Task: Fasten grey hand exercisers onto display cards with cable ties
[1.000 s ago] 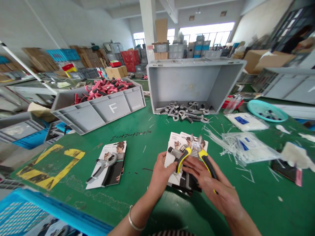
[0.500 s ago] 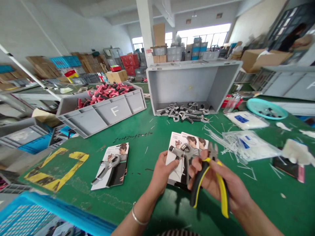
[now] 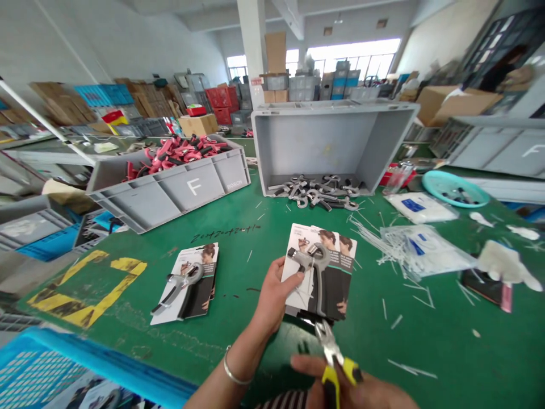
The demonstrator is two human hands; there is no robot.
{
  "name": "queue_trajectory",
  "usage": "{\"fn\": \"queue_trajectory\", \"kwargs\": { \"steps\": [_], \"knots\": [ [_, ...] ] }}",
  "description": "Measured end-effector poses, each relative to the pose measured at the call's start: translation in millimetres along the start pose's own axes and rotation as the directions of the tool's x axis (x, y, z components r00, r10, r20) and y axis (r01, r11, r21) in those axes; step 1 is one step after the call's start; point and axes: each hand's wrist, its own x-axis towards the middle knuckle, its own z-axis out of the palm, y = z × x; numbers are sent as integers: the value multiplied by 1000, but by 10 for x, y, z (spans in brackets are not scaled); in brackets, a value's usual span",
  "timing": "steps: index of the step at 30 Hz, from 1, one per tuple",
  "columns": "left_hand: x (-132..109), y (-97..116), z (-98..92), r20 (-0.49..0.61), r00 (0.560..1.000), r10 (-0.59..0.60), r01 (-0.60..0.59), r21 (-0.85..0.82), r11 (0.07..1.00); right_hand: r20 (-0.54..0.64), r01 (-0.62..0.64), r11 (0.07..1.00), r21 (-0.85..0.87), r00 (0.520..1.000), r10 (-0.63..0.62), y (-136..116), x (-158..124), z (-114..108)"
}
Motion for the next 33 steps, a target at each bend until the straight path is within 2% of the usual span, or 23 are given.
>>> {"fn": "queue_trajectory", "kwargs": {
  "steps": [2, 4, 7, 10, 12, 13, 15, 17, 18, 19, 20, 21, 22, 23, 24, 26, 28, 30, 33],
  "knots": [
    [-19, 21, -9, 3, 1000, 12, -11, -92, 996, -44, 169, 982, 87, 985, -166, -171, 26, 106],
    [-29, 40, -24, -21, 1000, 5, -8, -143, 990, -91, 252, 954, 165, 967, -239, -298, 39, 186],
    [-11, 70, -21, -63, 998, -30, 20, -153, 988, -44, 157, 975, 158, 987, -152, -315, 60, 235],
    [47, 103, 39, -55, 998, -31, 23, -130, 991, -14, 72, 997, -3, 997, -72, -322, 70, 200],
    [99, 113, 89, -54, 998, -10, 4, -104, 995, -85, 56, 971, -233, 993, -77, -428, 25, 130],
    [126, 111, 108, -61, 998, 0, -5, -95, 995, -132, 41, 927, -374, 987, -97, -510, -30, 77],
    [178, 88, 123, -82, 997, -2, -5, -85, 996, -217, -64, 796, -602, 972, -86, -707, -216, -63],
    [218, 45, 109, -99, 995, -18, 10, -74, 997, -346, -284, 641, -713, 938, 31, -915, -481, -245],
    [231, 20, 97, -104, 994, -18, 12, -61, 998, -442, -416, 529, -739, 893, 85, -1009, -622, -346],
    [239, -5, 84, -107, 994, -11, 6, -42, 999, -556, -542, 372, -754, 827, 80, -1089, -755, -451],
    [243, -27, 75, -105, 994, 3, -5, -20, 1000, -655, -645, 173, -744, 756, 2, -1150, -868, -556],
    [243, -43, 69, -102, 995, 18, -18, -1, 1000, -702, -711, -40, -702, 700, -133, -1187, -955, -659],
    [239, -53, 66, -99, 995, 28, -27, 13, 1000, -680, -735, -231, -638, 678, -278, -1199, -1009, -758],
    [234, -57, 67, -95, 995, 29, -27, 18, 999, -610, -721, -380, -580, 693, -384, -1189, -1033, -849],
    [226, -54, 70, -91, 996, 23, -22, 15, 1000, -524, -684, -483, -547, 730, -439, -1161, -1029, -932],
    [208, -34, 74, -85, 996, 5, -5, 2, 1000, -384, -590, -577, -565, 807, -450, -1078, -970, -1069],
    [189, -6, 72, -75, 997, -11, 11, -3, 1000, -301, -521, -599, -608, 850, -433, -1011, -913, -1181],
    [177, 19, 67, -61, 998, -26, 26, -1, 1000, -292, -546, -594, -591, 831, -473, -996, -919, -1302],
    [180, 37, 64, -50, 998, -36, 37, 12, 999, -421, -682, -548, -484, 731, -538, -1036, -1062, -1539]
  ]
}}
